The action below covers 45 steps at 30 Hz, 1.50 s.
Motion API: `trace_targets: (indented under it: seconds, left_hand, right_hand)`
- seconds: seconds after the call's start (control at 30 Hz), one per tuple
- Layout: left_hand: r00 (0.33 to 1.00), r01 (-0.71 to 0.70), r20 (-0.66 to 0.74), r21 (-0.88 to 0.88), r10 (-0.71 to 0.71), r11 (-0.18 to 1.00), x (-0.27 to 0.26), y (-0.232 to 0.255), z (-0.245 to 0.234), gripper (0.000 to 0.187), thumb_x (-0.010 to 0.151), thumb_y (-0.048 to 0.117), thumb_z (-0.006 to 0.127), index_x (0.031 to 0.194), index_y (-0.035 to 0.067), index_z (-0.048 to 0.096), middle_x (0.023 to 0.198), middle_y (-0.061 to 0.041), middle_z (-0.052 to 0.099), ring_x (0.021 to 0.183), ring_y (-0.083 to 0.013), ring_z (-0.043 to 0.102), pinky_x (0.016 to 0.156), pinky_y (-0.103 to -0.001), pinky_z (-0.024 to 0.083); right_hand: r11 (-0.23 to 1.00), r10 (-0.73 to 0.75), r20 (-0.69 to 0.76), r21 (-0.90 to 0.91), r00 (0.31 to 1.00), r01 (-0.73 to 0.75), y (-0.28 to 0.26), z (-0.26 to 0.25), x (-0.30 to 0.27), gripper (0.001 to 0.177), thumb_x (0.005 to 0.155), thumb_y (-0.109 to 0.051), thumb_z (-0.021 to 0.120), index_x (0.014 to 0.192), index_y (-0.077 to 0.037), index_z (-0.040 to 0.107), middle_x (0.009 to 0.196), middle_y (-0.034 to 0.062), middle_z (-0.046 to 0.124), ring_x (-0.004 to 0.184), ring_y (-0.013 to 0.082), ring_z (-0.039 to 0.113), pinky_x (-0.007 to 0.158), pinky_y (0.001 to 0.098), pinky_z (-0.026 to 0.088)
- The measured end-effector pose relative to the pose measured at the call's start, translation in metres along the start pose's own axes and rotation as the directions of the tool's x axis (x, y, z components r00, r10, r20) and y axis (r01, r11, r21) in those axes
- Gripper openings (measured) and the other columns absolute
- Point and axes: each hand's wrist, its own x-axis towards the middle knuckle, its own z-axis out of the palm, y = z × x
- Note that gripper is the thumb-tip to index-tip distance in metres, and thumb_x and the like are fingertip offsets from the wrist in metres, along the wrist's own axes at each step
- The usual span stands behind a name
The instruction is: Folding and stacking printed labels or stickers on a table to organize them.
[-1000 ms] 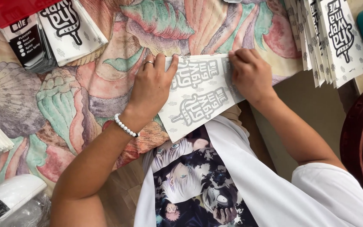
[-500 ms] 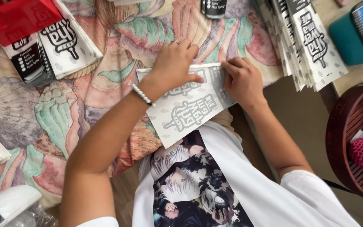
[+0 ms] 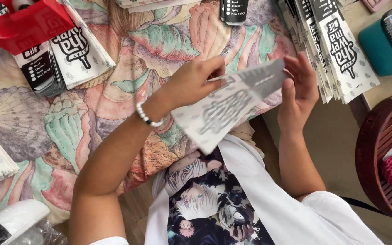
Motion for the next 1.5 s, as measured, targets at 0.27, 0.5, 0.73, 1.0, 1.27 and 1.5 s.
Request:
trace_targets:
  seconds: [0.27, 0.5, 0.73, 1.0, 1.27, 1.5]
  left_hand:
    - [0.847, -0.315, -0.513, -0.266, 0.143, 0.911, -0.036, 0.02, -0.015, 0.032, 0.109, 0.03, 0.05, 0.119, 0.0, 0.057, 0.09, -0.004, 0.067, 0.065, -0.0108, 0.057, 0.054, -0.024, 0.044]
    - [0.825, -0.326, -0.559, -0.353, 0.082, 0.877, -0.043, 0.001, -0.005, 0.038, 0.106, 0.036, 0.056, 0.127, 0.003, 0.057, 0.107, -0.009, 0.072, 0.097, -0.0202, 0.071, 0.081, -0.028, 0.06]
    - [0.825, -0.472, -0.532, -0.465, 0.19, 0.749, -0.056, 0.005, 0.003, 0.05, 0.096, 0.041, 0.07, 0.124, 0.0, 0.06, 0.097, -0.018, 0.071, 0.088, -0.0237, 0.07, 0.086, -0.044, 0.059]
    - [0.847, -0.404, -0.522, -0.755, -0.102, 0.516, -0.091, -0.031, -0.022, 0.074, 0.095, 0.074, 0.043, 0.136, 0.014, 0.057, 0.133, -0.008, 0.064, 0.121, -0.0233, 0.061, 0.101, -0.037, 0.056]
    - [0.81, 0.05, -0.578, -0.094, -0.095, 0.994, -0.081, -0.056, -0.043, 0.037, 0.086, 0.01, 0.085, 0.117, 0.007, 0.066, 0.114, -0.01, 0.068, 0.085, -0.0159, 0.069, 0.08, -0.028, 0.062]
    - [0.833, 0.11, -0.552, 0.189, 0.013, 0.976, -0.069, -0.081, -0.033, 0.011, 0.089, 0.013, 0.084, 0.095, 0.009, 0.076, 0.092, -0.006, 0.077, 0.085, -0.017, 0.072, 0.088, -0.036, 0.055]
  right_hand:
    - [0.976, -0.015, 0.209, 0.217, 0.978, -0.032, -0.017, 0.03, 0.008, 0.043, 0.105, -0.038, 0.064, 0.124, -0.001, 0.054, 0.115, 0.0073, 0.059, 0.107, 0.0193, 0.06, 0.094, 0.0307, 0.05]
    - [0.986, 0.038, 0.223, 0.148, 0.974, -0.072, -0.017, 0.035, 0.002, 0.04, 0.11, -0.032, 0.059, 0.129, 0.003, 0.058, 0.113, 0.0076, 0.061, 0.102, 0.0161, 0.059, 0.089, 0.0276, 0.048]
    - [0.993, 0.043, 0.272, 0.091, 0.961, -0.07, -0.023, 0.023, 0.036, 0.025, 0.102, -0.011, 0.08, 0.083, 0.0, 0.067, 0.06, 0.0005, 0.047, 0.07, 0.0101, 0.038, 0.065, 0.0289, 0.041]
    - [0.722, 0.073, 0.866, -0.388, 0.495, 0.573, -0.069, 0.029, 0.154, 0.024, 0.105, -0.031, 0.073, 0.101, -0.008, 0.077, 0.065, 0.008, 0.064, 0.053, 0.0294, 0.056, 0.056, 0.0407, 0.044]
    - [0.484, 0.276, 0.848, -0.529, 0.452, 0.697, -0.026, 0.104, 0.146, 0.023, 0.111, -0.033, 0.064, 0.102, -0.021, 0.081, 0.072, -0.0006, 0.074, 0.062, 0.0228, 0.07, 0.06, 0.0376, 0.059]
    - [0.49, 0.121, 0.89, -0.438, 0.439, 0.754, -0.001, 0.105, 0.143, 0.026, 0.114, -0.032, 0.066, 0.095, -0.021, 0.081, 0.072, -0.0068, 0.073, 0.06, 0.014, 0.067, 0.055, 0.0271, 0.052]
